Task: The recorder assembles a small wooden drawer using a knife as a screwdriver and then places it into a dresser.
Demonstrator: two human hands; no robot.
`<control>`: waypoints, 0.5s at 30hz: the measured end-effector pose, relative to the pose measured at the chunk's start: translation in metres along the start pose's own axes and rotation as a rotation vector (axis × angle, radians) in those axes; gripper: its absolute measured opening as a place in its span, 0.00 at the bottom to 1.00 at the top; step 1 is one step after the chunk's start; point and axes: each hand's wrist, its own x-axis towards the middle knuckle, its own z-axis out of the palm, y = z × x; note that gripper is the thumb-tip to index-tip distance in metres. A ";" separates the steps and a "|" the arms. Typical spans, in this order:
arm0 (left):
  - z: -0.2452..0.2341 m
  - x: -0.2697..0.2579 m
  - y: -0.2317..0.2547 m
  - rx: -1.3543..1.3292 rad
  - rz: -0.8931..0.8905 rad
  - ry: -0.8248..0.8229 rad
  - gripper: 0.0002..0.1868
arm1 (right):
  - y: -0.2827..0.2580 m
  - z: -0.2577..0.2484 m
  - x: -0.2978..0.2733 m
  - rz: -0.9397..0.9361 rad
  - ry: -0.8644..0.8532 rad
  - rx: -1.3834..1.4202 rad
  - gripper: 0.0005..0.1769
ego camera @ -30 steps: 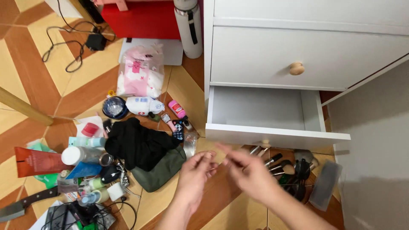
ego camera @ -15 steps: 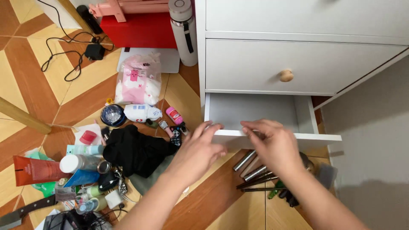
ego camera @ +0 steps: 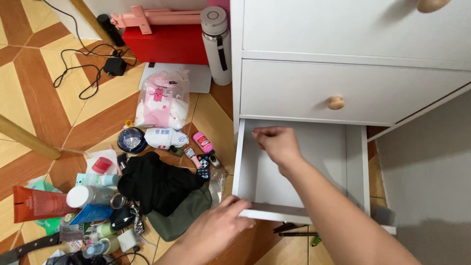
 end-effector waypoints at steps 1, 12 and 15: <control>-0.001 -0.001 0.000 0.000 0.003 -0.004 0.11 | 0.002 0.004 0.006 0.002 0.004 0.003 0.09; -0.036 0.030 0.007 -0.140 -0.047 0.146 0.08 | 0.008 0.025 0.045 0.222 0.057 0.234 0.03; -0.034 0.041 0.007 -0.113 -0.064 0.197 0.07 | 0.009 0.027 0.053 0.159 0.040 0.231 0.04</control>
